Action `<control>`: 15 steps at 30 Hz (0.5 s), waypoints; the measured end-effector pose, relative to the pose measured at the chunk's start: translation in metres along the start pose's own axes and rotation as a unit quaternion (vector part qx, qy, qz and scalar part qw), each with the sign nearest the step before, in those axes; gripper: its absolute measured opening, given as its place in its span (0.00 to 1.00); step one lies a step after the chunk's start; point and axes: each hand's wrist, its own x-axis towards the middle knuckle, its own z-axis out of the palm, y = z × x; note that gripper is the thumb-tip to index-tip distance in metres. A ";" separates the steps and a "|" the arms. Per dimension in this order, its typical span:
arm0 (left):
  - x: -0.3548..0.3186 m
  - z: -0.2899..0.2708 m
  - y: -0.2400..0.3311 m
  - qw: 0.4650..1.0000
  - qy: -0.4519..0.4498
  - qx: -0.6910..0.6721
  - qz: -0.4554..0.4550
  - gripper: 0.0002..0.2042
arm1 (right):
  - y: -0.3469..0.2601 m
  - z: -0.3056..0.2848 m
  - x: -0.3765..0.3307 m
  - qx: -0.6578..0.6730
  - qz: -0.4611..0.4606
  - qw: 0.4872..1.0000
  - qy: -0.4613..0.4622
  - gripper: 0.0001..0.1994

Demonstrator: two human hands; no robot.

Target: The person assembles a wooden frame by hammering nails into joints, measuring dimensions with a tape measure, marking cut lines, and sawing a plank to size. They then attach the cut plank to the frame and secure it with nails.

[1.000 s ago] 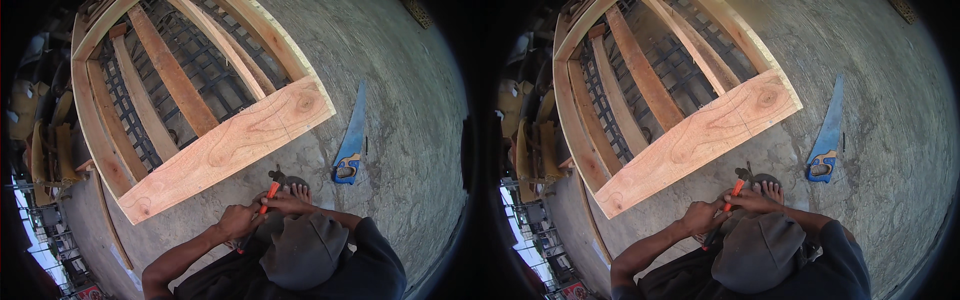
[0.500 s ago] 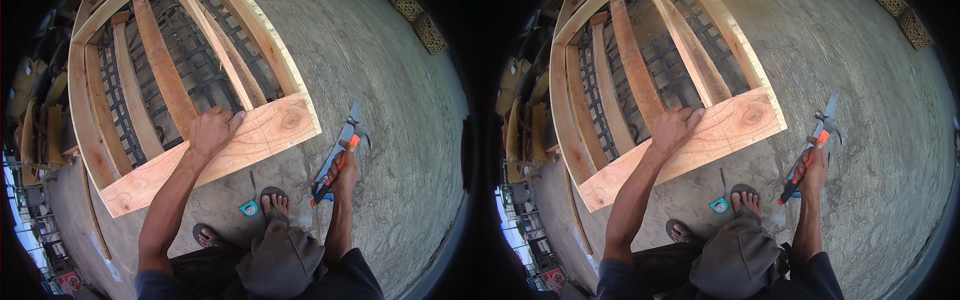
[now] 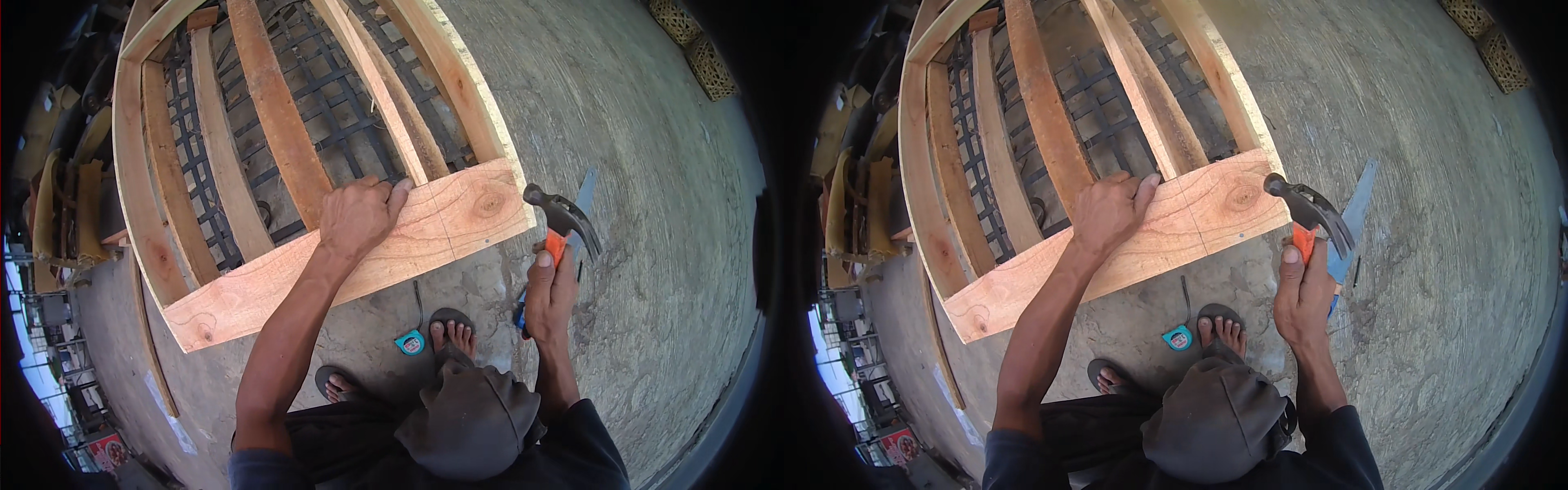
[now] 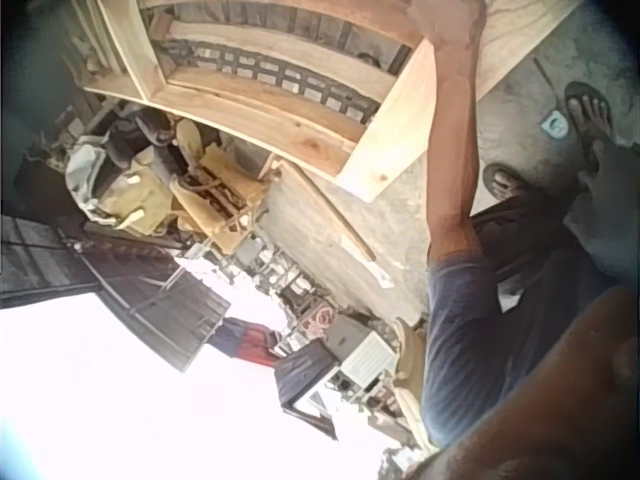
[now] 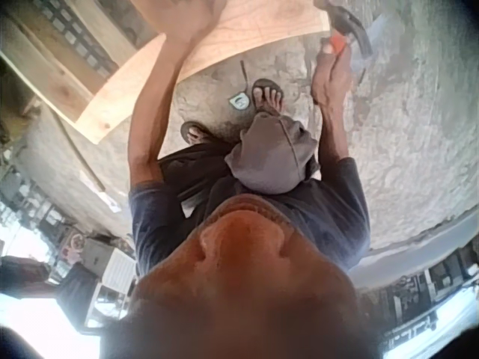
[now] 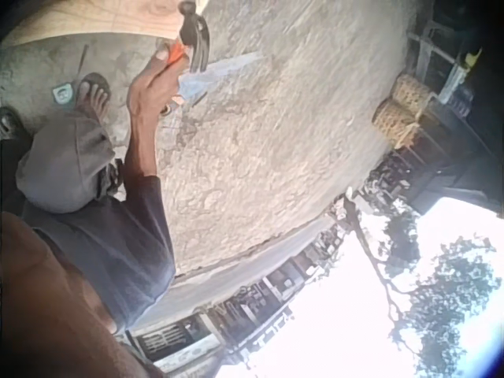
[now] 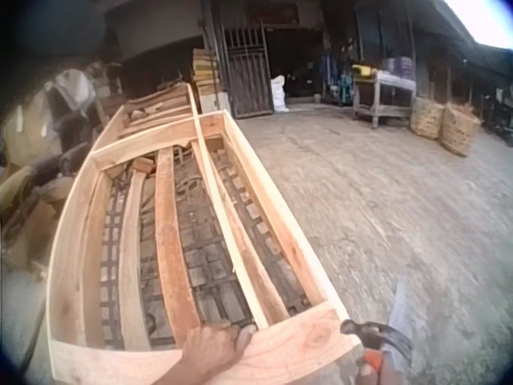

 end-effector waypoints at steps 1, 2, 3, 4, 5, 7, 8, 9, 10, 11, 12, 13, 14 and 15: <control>-0.001 0.001 -0.002 1.000 0.006 0.009 -0.004 0.23 | -0.013 0.007 0.004 -0.036 -0.074 0.997 -0.006 0.18; -0.002 0.002 -0.004 1.000 0.013 0.019 -0.008 0.23 | -0.025 0.013 0.009 -0.026 -0.094 0.995 -0.029 0.17; -0.004 0.001 -0.006 0.999 0.012 0.026 -0.023 0.22 | -0.038 0.018 0.015 -0.018 -0.115 0.992 -0.052 0.17; -0.002 0.000 -0.003 0.999 0.014 0.027 -0.032 0.22 | -0.045 0.018 0.021 -0.015 -0.135 0.988 -0.069 0.17; -0.001 0.000 -0.001 0.999 0.014 0.029 -0.042 0.22 | -0.047 0.020 0.027 -0.040 -0.166 0.982 -0.083 0.17; 0.000 0.002 0.001 0.999 0.025 0.025 -0.039 0.22 | -0.049 0.029 0.038 -0.083 -0.232 0.963 -0.108 0.17; 0.001 0.003 0.001 0.999 0.031 0.024 -0.038 0.22 | -0.040 0.033 0.037 -0.104 -0.190 0.965 -0.145 0.17; -0.001 0.006 0.001 0.999 0.036 0.018 -0.029 0.22 | -0.033 0.040 0.037 -0.160 -0.160 0.958 -0.175 0.16; -0.002 0.007 -0.001 0.999 0.044 0.017 -0.023 0.22 | -0.027 0.049 0.039 -0.213 -0.132 0.946 -0.204 0.15; -0.003 0.008 -0.003 0.998 0.052 0.015 -0.016 0.22 | -0.026 0.054 0.040 -0.265 -0.103 0.930 -0.232 0.14; -0.003 0.009 -0.005 0.998 0.053 0.014 -0.019 0.21 | -0.032 0.052 0.037 -0.222 -0.073 0.941 -0.244 0.11; -0.004 0.009 -0.005 0.998 0.053 0.013 -0.022 0.21 | -0.033 0.050 0.031 -0.196 -0.098 0.952 -0.216 0.11; -0.005 0.010 -0.006 0.998 0.053 0.011 -0.024 0.21 | -0.032 0.047 0.024 -0.169 -0.122 0.960 -0.186 0.11; -0.005 0.009 -0.004 0.998 0.054 0.008 -0.027 0.21 | -0.032 0.044 0.018 -0.143 -0.139 0.967 -0.156 0.11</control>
